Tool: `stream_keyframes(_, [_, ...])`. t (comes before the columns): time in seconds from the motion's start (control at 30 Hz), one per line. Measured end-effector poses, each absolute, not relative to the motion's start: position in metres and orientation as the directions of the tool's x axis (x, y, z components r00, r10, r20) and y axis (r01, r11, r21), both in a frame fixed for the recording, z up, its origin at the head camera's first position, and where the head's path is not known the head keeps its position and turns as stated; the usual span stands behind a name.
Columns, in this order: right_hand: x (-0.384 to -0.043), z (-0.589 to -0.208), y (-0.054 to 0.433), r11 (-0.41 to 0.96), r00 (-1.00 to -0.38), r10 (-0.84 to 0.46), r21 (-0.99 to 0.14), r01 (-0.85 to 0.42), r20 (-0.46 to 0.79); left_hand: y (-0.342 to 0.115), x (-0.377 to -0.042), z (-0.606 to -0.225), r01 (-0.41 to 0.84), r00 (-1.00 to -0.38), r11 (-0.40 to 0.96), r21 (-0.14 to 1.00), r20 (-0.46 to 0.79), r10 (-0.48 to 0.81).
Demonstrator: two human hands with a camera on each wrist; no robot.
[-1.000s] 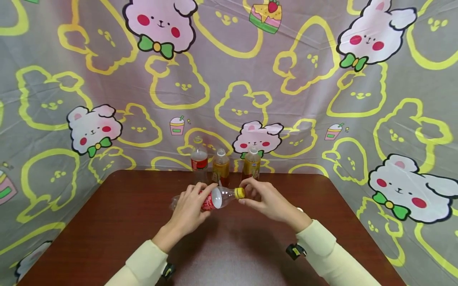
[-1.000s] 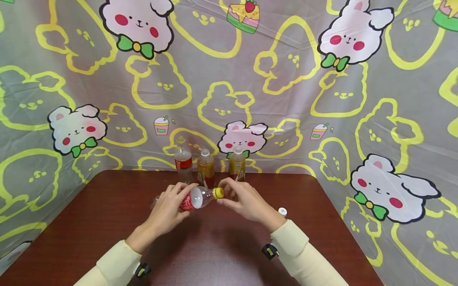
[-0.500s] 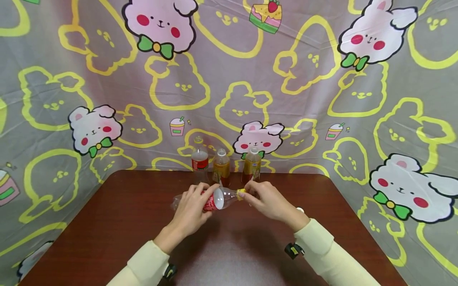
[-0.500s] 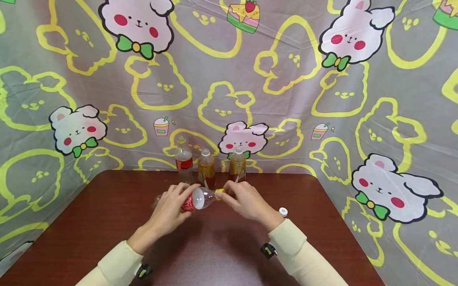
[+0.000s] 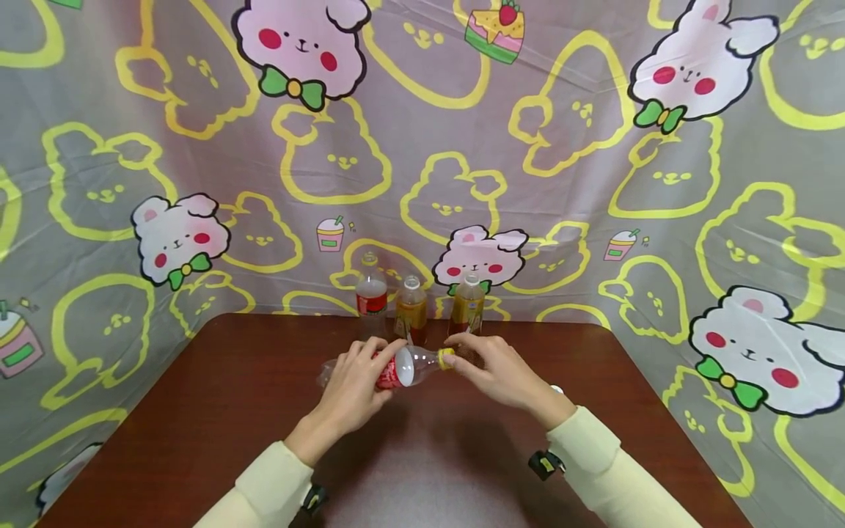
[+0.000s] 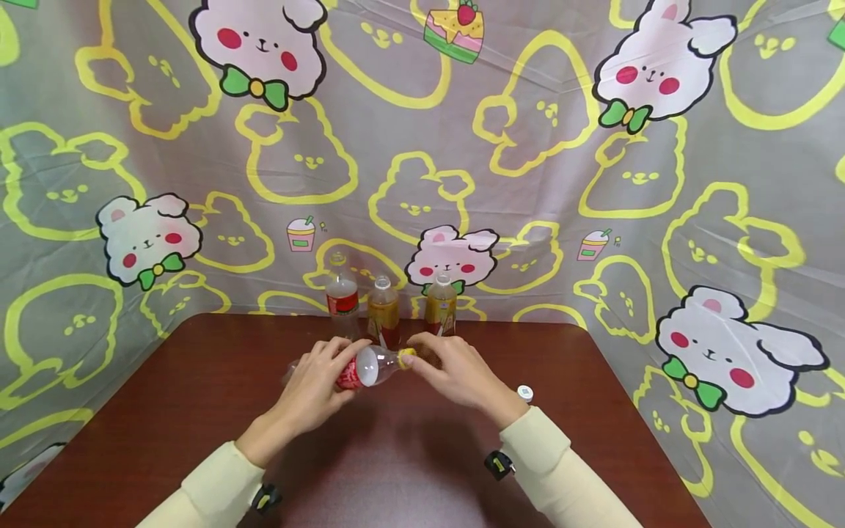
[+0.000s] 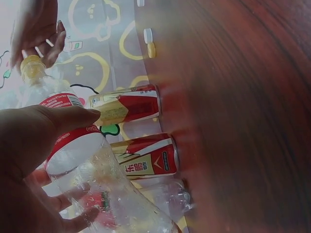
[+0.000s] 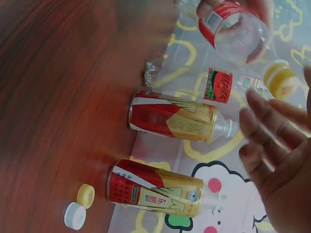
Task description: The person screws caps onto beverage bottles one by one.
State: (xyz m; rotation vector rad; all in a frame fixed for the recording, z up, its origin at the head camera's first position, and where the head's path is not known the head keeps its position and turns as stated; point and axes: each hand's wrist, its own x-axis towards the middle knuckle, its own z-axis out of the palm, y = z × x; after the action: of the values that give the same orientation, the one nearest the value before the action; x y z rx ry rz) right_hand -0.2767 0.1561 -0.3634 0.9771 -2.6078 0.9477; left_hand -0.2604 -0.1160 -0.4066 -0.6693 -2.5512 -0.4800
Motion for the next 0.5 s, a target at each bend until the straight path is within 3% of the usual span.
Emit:
stream_keyframes(0.17, [-0.2785,-0.3649,0.1591,0.483,-0.715,-0.562,-0.537,-0.692,0.417,-0.1177,-0.2613,-0.4076,0.526,-0.779,0.823,0.213,0.508,0.366])
stream_keyframes(0.5, [-0.2768,-0.3684,0.1603,0.485,-0.727,-0.545,-0.55,-0.68,0.418,-0.1124,-0.2581,-0.4085,0.519,-0.786,0.827,0.215,0.5,0.363])
